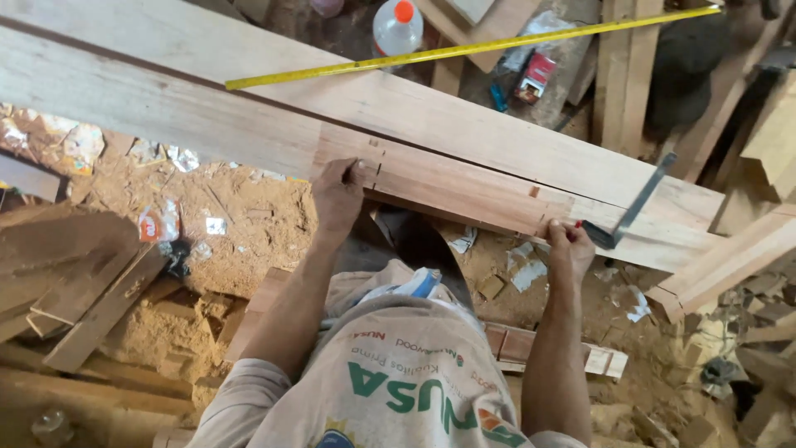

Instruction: Measuring and marking wooden boards with a pencil and square for future cutting or assembly.

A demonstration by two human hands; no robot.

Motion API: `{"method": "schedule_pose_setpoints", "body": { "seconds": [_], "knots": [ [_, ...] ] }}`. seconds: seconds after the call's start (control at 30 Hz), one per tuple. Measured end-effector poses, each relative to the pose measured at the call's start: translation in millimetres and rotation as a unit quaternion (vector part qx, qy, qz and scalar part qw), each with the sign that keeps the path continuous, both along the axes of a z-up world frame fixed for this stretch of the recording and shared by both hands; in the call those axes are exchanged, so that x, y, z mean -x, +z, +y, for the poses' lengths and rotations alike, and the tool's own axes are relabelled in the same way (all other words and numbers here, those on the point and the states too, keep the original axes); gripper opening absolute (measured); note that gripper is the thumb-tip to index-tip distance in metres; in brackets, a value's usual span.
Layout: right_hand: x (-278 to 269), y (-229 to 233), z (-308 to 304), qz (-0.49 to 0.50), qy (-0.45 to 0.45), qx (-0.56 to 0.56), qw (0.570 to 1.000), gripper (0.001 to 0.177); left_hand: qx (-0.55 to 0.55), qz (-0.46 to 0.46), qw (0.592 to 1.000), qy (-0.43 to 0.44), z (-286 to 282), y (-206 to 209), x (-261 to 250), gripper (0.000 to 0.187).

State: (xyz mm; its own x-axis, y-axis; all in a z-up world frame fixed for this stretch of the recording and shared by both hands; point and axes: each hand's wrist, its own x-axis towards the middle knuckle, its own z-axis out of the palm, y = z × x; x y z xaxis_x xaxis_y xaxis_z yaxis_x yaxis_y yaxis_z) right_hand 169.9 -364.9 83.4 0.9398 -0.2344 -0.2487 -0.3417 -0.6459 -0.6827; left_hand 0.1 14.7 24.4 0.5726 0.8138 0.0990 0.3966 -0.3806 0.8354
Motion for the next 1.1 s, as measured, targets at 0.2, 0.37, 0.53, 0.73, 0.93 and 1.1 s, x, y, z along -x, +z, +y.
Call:
{"method": "schedule_pose_setpoints", "body": {
  "seconds": [0.2, 0.37, 0.53, 0.73, 0.93, 1.1],
  "knots": [
    [25, -25, -16, -0.055, -0.204, -0.082, 0.974, 0.013, -0.043, -0.056, 0.996, -0.054, 57, 10, -4, 0.023],
    [105, -61, -57, -0.036, -0.249, 0.024, 0.968, 0.024, -0.242, -0.07, 0.959, -0.132, 147, -33, -32, 0.029],
    [196, -100, -53, 0.077, -0.33, -0.079, 0.937, 0.018, -0.332, 0.124, 0.904, -0.239, 213, -95, -56, 0.066],
    [268, -93, 9, 0.204, -0.442, -0.271, 0.831, 0.028, -0.296, 0.176, 0.881, -0.324, 217, -107, -62, 0.032],
    [283, -108, 33, 0.239, -0.443, -0.283, 0.817, 0.038, -0.436, 0.207, 0.82, -0.308, 251, -138, -49, 0.028],
    [196, -63, 33, 0.186, -0.39, -0.154, 0.889, 0.032, -0.104, 0.272, 0.886, -0.361, 233, -73, -64, 0.029]
  ]
}}
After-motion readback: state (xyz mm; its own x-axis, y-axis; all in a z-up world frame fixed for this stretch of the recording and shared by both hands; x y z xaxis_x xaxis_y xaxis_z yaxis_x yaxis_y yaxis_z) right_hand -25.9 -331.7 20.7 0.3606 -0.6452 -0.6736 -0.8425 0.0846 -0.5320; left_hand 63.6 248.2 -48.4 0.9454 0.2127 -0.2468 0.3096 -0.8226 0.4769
